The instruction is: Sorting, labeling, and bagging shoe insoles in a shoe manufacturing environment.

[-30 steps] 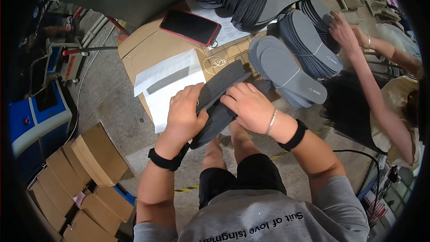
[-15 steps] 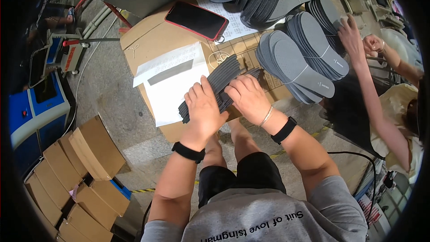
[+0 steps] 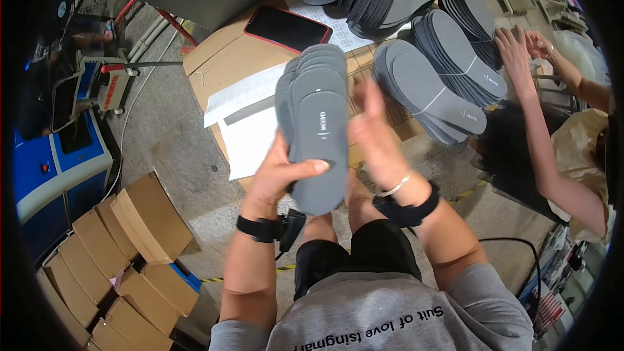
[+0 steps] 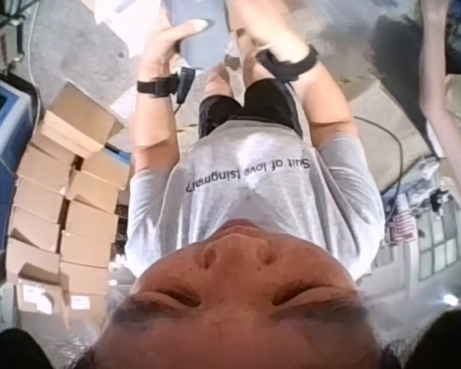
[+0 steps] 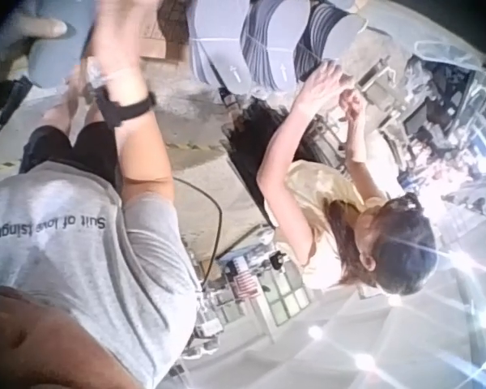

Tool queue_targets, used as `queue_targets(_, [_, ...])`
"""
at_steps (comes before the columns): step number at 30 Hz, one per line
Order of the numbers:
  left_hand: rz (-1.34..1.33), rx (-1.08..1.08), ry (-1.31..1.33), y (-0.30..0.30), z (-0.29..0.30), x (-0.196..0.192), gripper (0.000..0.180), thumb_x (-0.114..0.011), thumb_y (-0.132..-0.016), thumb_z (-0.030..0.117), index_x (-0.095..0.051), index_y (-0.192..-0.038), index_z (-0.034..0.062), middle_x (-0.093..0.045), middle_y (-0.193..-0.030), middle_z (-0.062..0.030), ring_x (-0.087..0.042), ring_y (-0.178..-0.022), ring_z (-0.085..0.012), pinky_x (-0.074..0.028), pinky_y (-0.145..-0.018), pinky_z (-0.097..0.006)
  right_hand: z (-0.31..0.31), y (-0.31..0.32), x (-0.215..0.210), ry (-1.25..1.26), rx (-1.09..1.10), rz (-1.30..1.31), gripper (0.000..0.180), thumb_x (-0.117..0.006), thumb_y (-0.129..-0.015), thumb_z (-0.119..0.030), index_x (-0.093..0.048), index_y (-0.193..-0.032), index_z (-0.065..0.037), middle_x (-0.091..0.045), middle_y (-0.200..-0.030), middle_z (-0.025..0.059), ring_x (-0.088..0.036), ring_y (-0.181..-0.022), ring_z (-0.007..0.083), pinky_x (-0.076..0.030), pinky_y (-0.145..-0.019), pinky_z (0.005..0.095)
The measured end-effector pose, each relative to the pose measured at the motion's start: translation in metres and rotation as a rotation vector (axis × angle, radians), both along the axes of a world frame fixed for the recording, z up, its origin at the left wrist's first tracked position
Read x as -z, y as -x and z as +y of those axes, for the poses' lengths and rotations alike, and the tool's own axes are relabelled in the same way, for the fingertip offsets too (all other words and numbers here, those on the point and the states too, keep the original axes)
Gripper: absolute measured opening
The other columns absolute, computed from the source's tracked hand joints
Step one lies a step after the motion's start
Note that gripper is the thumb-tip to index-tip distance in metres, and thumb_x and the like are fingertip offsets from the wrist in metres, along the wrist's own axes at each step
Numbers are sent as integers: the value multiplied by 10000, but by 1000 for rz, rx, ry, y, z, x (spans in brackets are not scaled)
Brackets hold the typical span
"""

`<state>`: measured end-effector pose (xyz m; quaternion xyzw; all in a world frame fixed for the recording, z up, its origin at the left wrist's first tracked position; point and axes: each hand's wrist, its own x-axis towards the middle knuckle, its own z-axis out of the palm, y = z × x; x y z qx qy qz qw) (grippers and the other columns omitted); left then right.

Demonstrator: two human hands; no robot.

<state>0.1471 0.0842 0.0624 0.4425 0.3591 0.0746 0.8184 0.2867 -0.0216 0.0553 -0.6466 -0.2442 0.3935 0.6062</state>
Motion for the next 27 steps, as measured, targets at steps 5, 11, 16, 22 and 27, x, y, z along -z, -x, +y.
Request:
queue_targets(5, [-98,-279,283,13,-20,-2,703,-708,-614,164,-435,-1242,6,-550,-1127,-120,-526,-1061,-252,-425,-919,-343,15,16,-13,-90,-178,-35,740,-346,-927,-476,-137,-1369,79,-217,-1411,240,-203,-1324,317,-175,-1072,392])
queue_targets(11, [-360,-498,339,54,-18,19,999,-663,-601,658,-351,-1308,25,-493,-1214,-156,-520,-1079,-291,-471,-908,-420,-11,18,-26,-42,-195,58,298,-526,-903,-231,-568,-1120,-31,-577,-1043,92,-551,-982,182,-433,-857,290])
queue_targets(16, [-344,-588,311,61,-29,18,1028,-621,-629,676,-302,-1325,-10,-438,-1255,-181,-489,-1098,-315,-450,-929,-432,-20,39,-34,-234,-446,-640,202,-673,-732,-82,-639,-929,-61,-587,-908,73,-570,-834,231,-477,-711,309])
queue_targets(22, [-482,-525,474,97,-25,45,1047,-559,-652,715,-271,-1335,-25,-431,-1237,-189,-467,-1072,-322,-444,-897,-421,-16,48,-39,-374,-488,-651,190,-693,-684,-49,-647,-868,-37,-585,-885,67,-568,-823,237,-477,-709,318])
queue_targets(27, [-485,-579,539,100,-28,37,1042,-546,-661,715,-259,-1343,-18,-415,-1256,-202,-453,-1104,-330,-428,-915,-436,-16,53,-42,-386,-552,-684,177,-672,-686,-65,-614,-851,-39,-576,-911,66,-552,-860,241,-472,-754,325])
